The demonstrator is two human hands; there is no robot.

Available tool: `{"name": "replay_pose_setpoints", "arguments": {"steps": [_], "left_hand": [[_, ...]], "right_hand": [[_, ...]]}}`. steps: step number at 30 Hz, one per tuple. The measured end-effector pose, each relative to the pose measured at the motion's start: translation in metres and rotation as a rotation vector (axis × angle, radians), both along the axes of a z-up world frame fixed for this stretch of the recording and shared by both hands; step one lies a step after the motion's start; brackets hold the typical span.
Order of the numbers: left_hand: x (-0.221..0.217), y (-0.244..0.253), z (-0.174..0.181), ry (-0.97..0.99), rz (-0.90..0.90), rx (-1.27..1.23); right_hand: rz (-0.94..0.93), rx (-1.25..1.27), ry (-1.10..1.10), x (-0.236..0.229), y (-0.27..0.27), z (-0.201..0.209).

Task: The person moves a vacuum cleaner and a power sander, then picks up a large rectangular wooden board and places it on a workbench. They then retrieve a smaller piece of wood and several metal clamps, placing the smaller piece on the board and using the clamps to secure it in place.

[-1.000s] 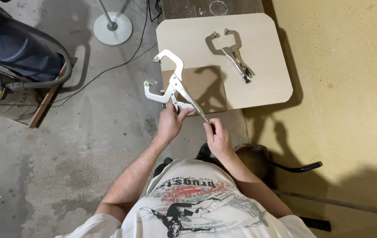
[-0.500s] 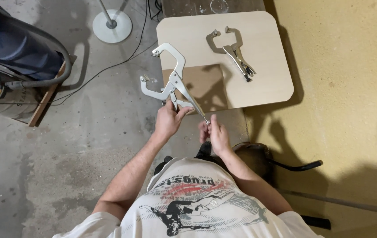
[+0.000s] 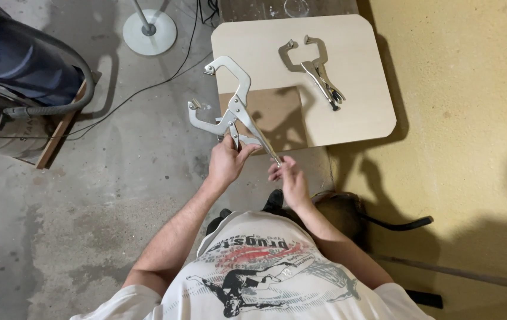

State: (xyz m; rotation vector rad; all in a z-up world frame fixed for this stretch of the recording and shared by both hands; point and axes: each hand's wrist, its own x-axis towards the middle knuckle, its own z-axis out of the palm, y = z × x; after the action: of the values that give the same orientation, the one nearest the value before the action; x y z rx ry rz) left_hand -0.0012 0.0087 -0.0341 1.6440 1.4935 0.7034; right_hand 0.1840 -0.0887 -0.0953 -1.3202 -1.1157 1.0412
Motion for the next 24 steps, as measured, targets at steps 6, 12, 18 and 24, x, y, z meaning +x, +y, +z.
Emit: {"name": "replay_pose_setpoints", "arguments": {"steps": [6,12,18,24], "left_hand": [[-0.001,0.002,0.003,-0.017,0.024,-0.003],[0.000,0.002,-0.012,0.041,-0.011,0.034],[0.001,0.000,-0.017,0.031,-0.013,0.062],[-0.002,0.002,-0.013,-0.015,-0.129,0.093]], "right_hand": [[0.007,-0.183,-0.085,-0.016,0.000,0.058],[-0.170,0.249,-0.700,0.006,0.001,-0.026],[-0.030,0.151,-0.451,0.002,0.001,0.019],[0.238,-0.088,-0.074,0.008,0.002,0.034]]}}
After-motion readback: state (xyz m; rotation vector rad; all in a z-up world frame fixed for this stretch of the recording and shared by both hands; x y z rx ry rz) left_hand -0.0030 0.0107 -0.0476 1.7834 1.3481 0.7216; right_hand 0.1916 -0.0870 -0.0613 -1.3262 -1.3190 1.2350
